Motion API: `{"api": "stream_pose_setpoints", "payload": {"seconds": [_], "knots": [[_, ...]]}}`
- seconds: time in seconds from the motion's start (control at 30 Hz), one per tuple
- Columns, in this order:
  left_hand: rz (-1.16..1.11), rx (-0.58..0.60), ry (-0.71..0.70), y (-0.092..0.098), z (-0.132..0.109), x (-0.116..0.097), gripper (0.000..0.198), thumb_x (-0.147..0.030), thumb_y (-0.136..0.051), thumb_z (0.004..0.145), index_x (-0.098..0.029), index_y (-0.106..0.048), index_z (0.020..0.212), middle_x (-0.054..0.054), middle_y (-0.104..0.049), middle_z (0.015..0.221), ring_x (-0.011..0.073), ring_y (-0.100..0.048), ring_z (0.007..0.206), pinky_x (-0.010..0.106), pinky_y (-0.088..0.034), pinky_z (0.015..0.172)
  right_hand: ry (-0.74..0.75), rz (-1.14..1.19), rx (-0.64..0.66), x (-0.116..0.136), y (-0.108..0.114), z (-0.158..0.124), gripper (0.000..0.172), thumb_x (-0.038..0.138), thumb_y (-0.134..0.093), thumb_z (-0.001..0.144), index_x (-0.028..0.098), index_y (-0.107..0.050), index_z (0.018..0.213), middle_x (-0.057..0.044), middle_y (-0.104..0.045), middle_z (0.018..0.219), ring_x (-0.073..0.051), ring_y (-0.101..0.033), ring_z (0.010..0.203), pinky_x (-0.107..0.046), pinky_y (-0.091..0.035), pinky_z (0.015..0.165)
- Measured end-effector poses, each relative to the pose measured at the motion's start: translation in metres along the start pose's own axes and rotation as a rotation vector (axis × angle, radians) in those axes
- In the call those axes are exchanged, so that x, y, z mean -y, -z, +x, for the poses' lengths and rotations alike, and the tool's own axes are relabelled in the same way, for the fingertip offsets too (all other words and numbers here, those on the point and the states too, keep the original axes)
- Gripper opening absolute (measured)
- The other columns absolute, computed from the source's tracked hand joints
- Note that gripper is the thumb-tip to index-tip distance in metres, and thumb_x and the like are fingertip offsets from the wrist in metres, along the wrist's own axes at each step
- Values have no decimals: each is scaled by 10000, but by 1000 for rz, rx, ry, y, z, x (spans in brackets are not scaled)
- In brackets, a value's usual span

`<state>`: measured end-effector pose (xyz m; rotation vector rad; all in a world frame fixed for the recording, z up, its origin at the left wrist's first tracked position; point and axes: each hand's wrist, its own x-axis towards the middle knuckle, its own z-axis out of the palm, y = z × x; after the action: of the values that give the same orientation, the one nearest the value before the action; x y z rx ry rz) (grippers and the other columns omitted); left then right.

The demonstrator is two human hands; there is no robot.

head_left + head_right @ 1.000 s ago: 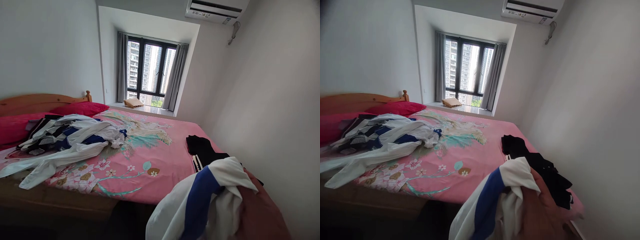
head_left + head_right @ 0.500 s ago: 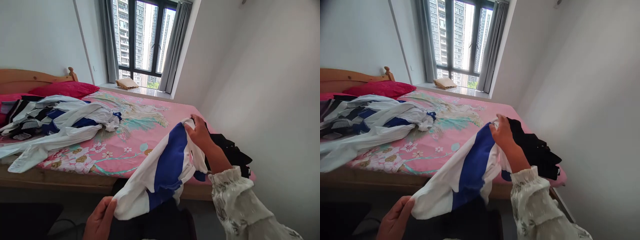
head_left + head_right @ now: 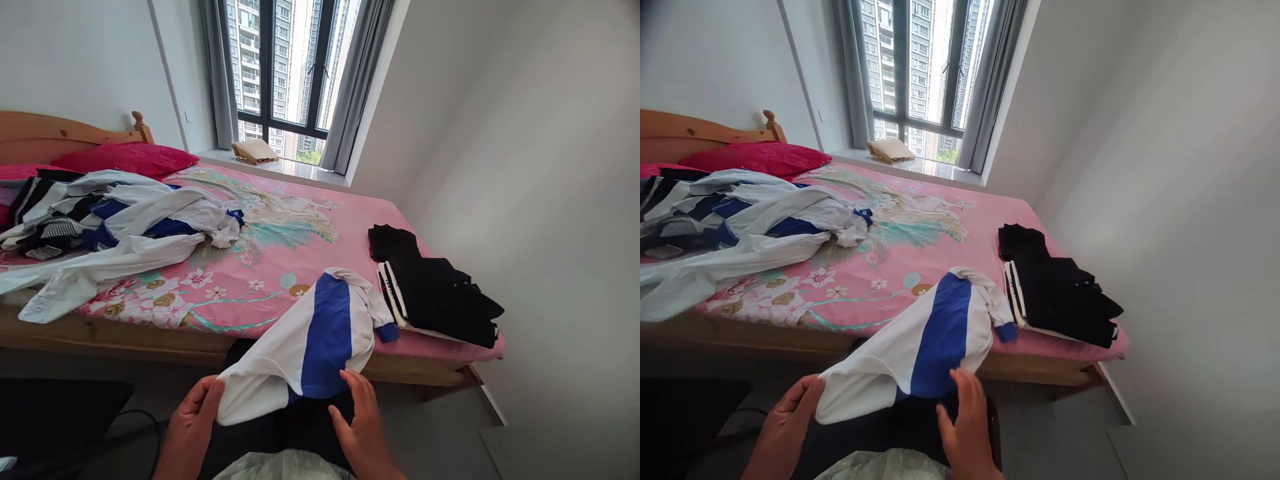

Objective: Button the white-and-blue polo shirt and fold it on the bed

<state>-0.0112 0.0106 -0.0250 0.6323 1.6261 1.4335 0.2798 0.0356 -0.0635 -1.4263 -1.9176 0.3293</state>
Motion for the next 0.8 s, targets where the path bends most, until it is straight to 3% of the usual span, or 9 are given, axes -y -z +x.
{"api": "stream_pose_setpoints", "payload": {"seconds": [0.2, 0.33, 0.43, 0.5, 0.6, 0.7, 0.8], "knots": [[-20, 37, 13, -4, -2, 5, 459, -608, -697, 622, -191, -591, 780, -70, -510, 606, 96, -414, 566, 186, -380, 516, 22, -75, -114, 4, -12, -21, 523, 189, -575, 776, 304, -450, 1271, -105, -529, 1208, -318, -521, 1116, -521, -486, 901], [-28, 58, 18, -4, -5, 1, 453, -601, -691, 638, -190, -599, 805, -77, -481, 571, 86, -383, 519, 184, -354, 474, 91, -84, -143, 5, -29, 2, 482, 124, -542, 721, 285, -535, 1175, -94, -574, 1064, -321, -564, 1002, -557, -466, 874], [-18, 43, 0, -5, -5, -9, 463, -606, -705, 609, -186, -615, 782, -69, -509, 574, 89, -397, 517, 192, -373, 483, 123, -19, -120, 1, -20, 37, 294, 107, -465, 775, 241, -592, 1003, -69, -619, 938, -265, -595, 896, -480, -477, 833], [16, 34, -36, -8, -2, -16, 464, -614, -705, 598, -186, -628, 760, -56, -548, 600, 102, -435, 552, 192, -395, 511, 103, 44, -133, 1, 3, 68, 225, 149, -413, 858, 217, -583, 990, -62, -645, 908, -225, -613, 852, -392, -485, 793], [126, 69, -157, -19, 4, -26, 417, -593, -691, 627, -192, -648, 734, -37, -592, 653, 118, -484, 613, 184, -404, 544, 31, 78, -194, 16, 57, 120, 203, 230, -408, 906, 199, -565, 1031, -46, -659, 892, -181, -621, 779, -299, -470, 724], [196, 218, -271, -43, 10, -36, 343, -533, -698, 648, -203, -657, 735, -31, -609, 656, 125, -512, 602, 193, -400, 537, 99, 64, -296, 48, 114, 172, 197, 272, -432, 905, 198, -579, 1013, -2, -639, 772, -134, -583, 640, -247, -446, 644], [268, 408, -373, -76, 11, -49, 303, -480, -717, 640, -209, -680, 770, -22, -626, 643, 138, -523, 586, 218, -403, 551, 261, 22, -428, 88, 163, 215, 193, 246, -450, 886, 202, -595, 1005, 6, -640, 797, -115, -572, 648, -235, -446, 647]]}}
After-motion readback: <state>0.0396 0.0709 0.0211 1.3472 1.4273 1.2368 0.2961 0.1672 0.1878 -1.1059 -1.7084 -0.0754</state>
